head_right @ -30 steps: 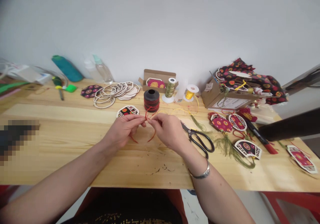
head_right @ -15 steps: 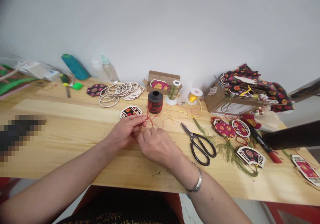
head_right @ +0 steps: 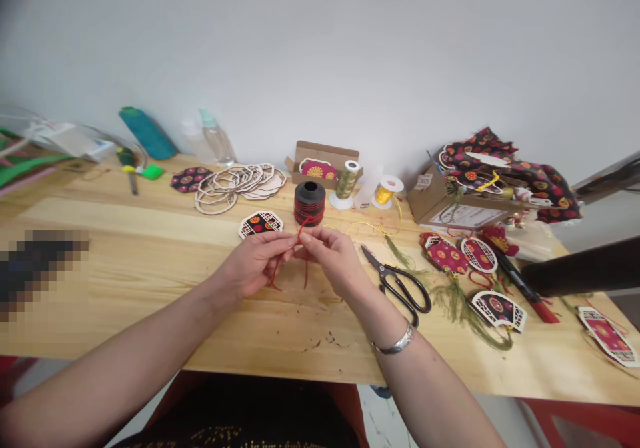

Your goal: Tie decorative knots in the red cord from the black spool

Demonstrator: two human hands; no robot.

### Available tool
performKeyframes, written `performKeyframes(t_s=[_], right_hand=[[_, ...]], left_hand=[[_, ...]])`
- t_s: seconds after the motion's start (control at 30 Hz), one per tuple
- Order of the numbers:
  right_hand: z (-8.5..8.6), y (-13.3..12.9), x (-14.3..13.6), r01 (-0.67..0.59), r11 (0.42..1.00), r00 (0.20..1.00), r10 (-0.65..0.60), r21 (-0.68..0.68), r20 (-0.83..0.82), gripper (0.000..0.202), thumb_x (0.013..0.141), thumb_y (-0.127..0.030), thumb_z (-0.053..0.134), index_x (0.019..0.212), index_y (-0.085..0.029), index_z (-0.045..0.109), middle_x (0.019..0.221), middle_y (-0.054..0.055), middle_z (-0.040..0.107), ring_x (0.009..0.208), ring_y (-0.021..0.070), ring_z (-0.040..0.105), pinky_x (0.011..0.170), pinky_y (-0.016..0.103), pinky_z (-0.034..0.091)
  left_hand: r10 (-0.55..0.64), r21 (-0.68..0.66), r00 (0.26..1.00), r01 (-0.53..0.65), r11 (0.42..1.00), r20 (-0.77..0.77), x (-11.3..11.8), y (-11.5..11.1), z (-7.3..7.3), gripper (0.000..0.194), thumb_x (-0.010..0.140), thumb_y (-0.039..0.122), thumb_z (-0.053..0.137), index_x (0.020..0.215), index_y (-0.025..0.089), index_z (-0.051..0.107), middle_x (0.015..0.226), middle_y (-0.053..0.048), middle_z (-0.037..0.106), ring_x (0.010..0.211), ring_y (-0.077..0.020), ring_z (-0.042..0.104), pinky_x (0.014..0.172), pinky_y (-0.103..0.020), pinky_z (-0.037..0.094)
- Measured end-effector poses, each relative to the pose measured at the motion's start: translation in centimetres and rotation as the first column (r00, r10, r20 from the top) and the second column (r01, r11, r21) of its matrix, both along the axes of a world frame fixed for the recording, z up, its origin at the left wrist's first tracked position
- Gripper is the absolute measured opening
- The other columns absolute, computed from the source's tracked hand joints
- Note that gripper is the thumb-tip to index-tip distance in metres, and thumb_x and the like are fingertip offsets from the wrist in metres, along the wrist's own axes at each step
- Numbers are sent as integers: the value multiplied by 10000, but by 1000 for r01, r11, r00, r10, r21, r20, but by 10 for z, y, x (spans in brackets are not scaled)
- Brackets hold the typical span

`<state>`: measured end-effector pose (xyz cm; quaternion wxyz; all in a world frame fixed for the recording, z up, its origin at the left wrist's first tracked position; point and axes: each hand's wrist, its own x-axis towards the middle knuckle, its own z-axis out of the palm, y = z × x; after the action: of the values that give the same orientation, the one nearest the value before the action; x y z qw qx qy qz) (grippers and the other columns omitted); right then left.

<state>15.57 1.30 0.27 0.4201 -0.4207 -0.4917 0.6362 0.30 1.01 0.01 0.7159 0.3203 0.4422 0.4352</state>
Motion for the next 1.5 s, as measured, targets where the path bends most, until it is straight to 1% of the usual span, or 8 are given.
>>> performKeyframes(t_s=[0.1, 0.27, 0.4, 0.87, 1.03, 1.27, 1.4, 1.5], right_hand=[[2, -2, -2, 52, 998, 999, -52, -42, 6, 300, 682, -403, 711, 828, -161, 610, 664, -3, 610, 541, 95, 545, 568, 260, 470], [2, -2, -3, 112, 994, 991, -111, -9, 74, 271, 652, -383, 729, 726, -160, 593, 560, -46, 532, 409, 43, 376, 401, 205, 293], [2, 0, -1, 134, 991, 986, -136, 29, 101, 261, 657, -379, 718, 665, -156, 584, 551, -44, 516, 438, 43, 339, 418, 211, 238], [1, 3, 3, 113, 989, 978, -128, 98, 164, 220, 695, -363, 675, 664, -162, 590, 543, -46, 497, 484, 64, 366, 463, 225, 270], [2, 2, 2, 109, 990, 977, -123, 89, 175, 227, 692, -365, 676, 659, -162, 581, 557, -41, 508, 469, 56, 347, 441, 221, 251], [4, 1, 1, 80, 997, 982, -82, 19, 172, 266, 670, -395, 701, 722, -145, 628, 608, -22, 551, 470, 49, 353, 435, 212, 256], [3, 2, 0, 104, 994, 980, -105, 13, 168, 309, 615, -412, 739, 706, -143, 617, 621, -13, 569, 486, 54, 376, 441, 208, 279], [2, 2, 1, 116, 993, 978, -119, 25, 173, 304, 622, -416, 729, 694, -148, 605, 596, -22, 550, 482, 55, 372, 441, 206, 281]], left_hand=[[-14, 18, 999, 15, 1000, -40, 0, -1, -1, 154, 662, 276, 720, 725, 138, 696, 484, 55, 513, 313, 13, 282, 335, -166, 124], [-51, 53, 992, 57, 997, -112, 0, -3, -1, 147, 685, 294, 700, 722, 151, 693, 507, 52, 522, 308, 8, 275, 330, -178, 100], [-64, 62, 987, 73, 995, -146, 0, -3, -1, 162, 689, 311, 704, 712, 152, 680, 509, 53, 523, 305, 4, 284, 320, -176, 106], [-86, 98, 982, 104, 990, -167, 1, -3, -1, 208, 698, 342, 696, 739, 138, 680, 538, 44, 539, 294, 12, 271, 311, -172, 112], [-66, 119, 979, 90, 989, -193, 0, -4, -1, 175, 679, 306, 693, 743, 143, 691, 557, 39, 543, 310, 4, 294, 321, -173, 143], [-33, 116, 979, 57, 992, -200, 1, -3, -2, 201, 675, 340, 700, 725, 146, 687, 548, 45, 536, 323, 1, 314, 331, -167, 172], [-35, 113, 981, 58, 992, -192, 1, -3, -3, 197, 678, 335, 695, 710, 141, 683, 548, 43, 539, 320, 2, 307, 332, -170, 170], [-41, 125, 978, 68, 990, -205, 1, -3, -3, 198, 688, 331, 692, 734, 139, 691, 540, 41, 538, 328, 3, 304, 341, -167, 157]])
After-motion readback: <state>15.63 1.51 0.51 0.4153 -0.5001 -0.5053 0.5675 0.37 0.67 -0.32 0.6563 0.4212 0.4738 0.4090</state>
